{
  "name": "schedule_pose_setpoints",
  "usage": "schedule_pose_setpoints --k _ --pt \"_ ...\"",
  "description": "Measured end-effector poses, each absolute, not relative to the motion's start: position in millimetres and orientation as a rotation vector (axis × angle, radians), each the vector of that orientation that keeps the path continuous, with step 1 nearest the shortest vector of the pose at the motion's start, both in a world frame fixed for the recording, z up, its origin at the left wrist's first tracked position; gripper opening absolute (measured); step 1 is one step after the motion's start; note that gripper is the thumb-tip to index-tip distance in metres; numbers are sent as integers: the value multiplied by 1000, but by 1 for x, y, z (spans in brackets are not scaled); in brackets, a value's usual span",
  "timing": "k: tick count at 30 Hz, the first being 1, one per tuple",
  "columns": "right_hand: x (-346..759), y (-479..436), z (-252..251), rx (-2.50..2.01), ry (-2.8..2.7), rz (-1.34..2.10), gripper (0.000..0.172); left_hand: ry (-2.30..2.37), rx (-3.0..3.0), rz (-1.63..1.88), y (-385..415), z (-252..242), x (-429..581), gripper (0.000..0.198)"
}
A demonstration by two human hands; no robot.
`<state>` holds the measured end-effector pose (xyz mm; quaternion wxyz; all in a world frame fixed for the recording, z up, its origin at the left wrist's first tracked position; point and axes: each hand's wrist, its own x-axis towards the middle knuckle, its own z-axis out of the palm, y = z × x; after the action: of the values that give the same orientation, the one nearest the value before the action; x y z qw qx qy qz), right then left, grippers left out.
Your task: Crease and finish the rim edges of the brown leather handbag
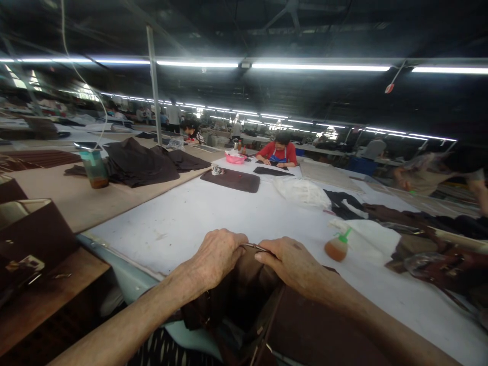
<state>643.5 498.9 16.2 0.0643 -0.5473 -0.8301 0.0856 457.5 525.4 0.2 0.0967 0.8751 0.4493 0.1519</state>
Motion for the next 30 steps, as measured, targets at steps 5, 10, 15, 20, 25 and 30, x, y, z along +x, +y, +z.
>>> schedule_pose_setpoints --k 5,10,15,20,25,30 --pt "642 502 11 -1654 -2537 108 33 1346 2454 517 526 -3 459 22" --pt "639 503 18 -1733 -2569 78 34 1338 2315 571 530 -4 462 21" --pt "635 504 25 -1705 -2585 12 25 1329 2264 577 529 -5 465 23" --pt "625 508 29 -1548 -2592 336 22 1316 2241 597 526 -7 463 24" --pt "624 511 23 -1490 -2596 246 26 1261 2237 614 527 -9 461 25" --pt "629 518 17 -1486 -2595 274 26 1230 2257 616 531 -11 460 22"
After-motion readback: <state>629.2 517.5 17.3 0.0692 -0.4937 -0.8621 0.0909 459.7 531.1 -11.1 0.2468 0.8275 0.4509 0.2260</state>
